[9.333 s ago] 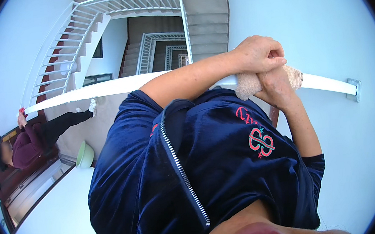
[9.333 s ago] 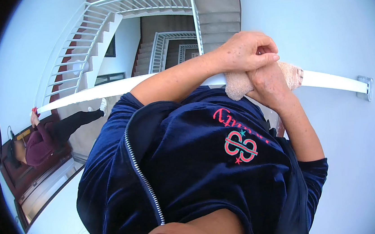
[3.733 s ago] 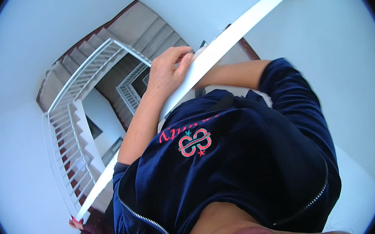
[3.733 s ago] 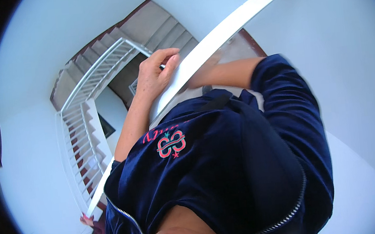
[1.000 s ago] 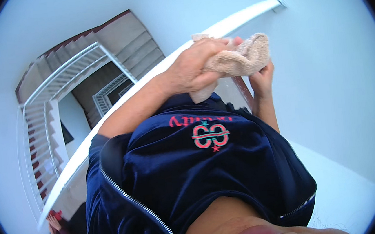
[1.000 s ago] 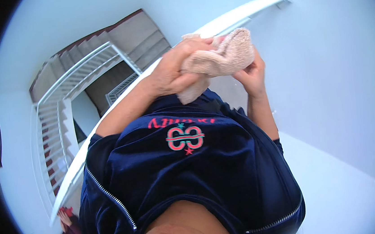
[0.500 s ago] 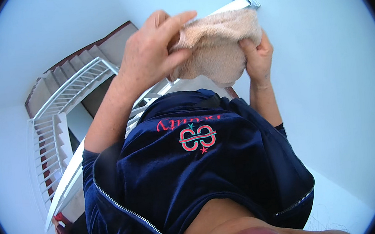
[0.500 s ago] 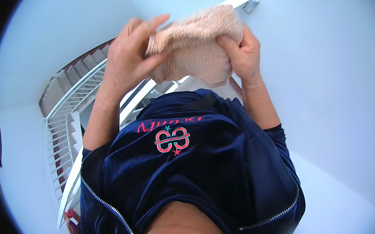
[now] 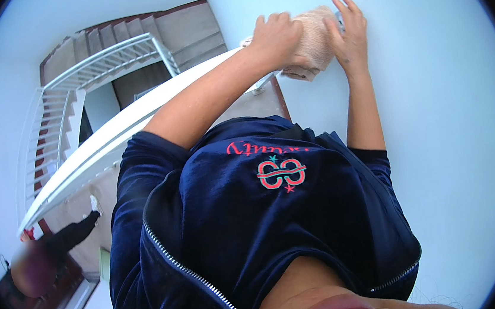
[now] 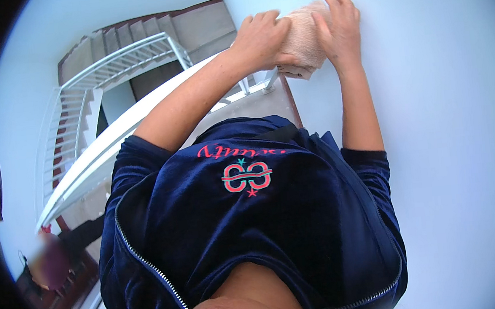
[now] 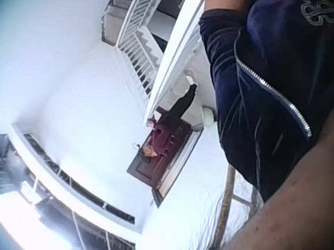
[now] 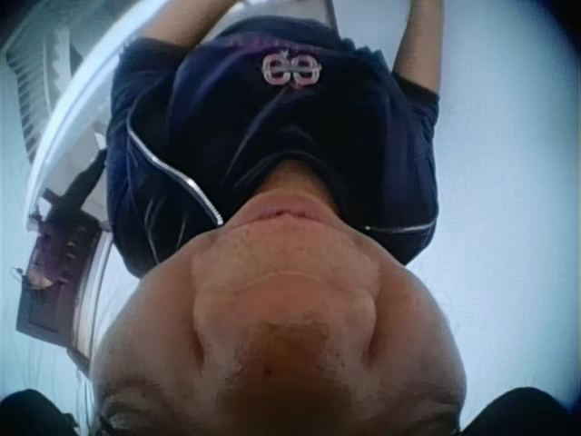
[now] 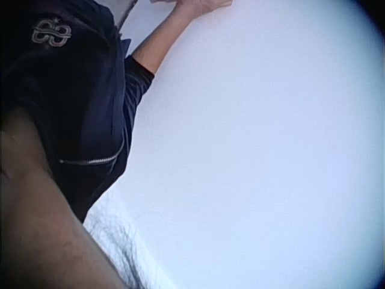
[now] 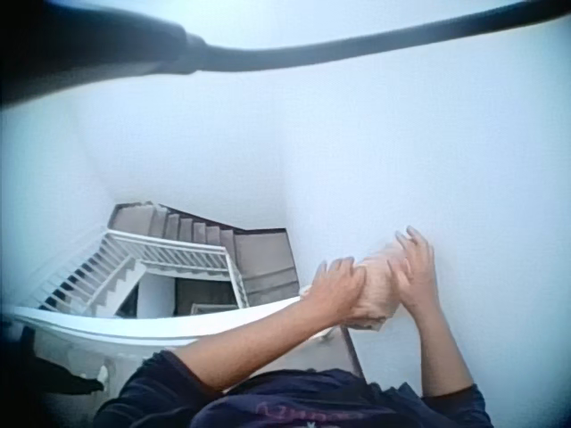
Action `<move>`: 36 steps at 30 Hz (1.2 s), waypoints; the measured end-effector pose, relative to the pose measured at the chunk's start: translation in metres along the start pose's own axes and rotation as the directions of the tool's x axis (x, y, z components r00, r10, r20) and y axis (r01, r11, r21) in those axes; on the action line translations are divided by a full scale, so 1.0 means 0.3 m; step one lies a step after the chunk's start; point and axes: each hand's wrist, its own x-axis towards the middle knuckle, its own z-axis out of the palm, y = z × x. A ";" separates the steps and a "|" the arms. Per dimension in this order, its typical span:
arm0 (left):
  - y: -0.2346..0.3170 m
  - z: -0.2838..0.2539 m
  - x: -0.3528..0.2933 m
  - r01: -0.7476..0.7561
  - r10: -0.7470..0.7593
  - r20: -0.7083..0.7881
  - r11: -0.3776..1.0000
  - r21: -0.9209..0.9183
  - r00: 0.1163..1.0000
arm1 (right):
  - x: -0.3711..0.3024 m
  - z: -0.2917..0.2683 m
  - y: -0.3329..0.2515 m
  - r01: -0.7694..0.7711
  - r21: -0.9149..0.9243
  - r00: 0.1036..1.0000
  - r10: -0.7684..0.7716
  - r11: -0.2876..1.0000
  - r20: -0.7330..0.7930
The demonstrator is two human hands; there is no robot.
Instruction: The person wipes a white metal handrail with a beige cloth. They move along the handrail, wiping it in sections from one end to the other.
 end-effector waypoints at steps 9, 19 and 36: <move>0.114 0.014 0.159 0.164 -0.132 0.205 0.976 -0.146 0.970 | -0.013 0.098 0.032 -0.226 0.413 0.943 0.090 0.882 0.322; 0.108 -0.031 0.130 0.125 -0.092 0.219 0.982 -0.142 0.971 | 0.008 0.065 0.019 -0.345 0.482 0.898 0.134 0.806 0.420; 0.088 0.015 0.158 0.077 -0.062 0.266 0.996 -0.044 0.962 | 0.163 -0.057 -0.026 0.190 0.025 0.497 -0.118 0.981 0.860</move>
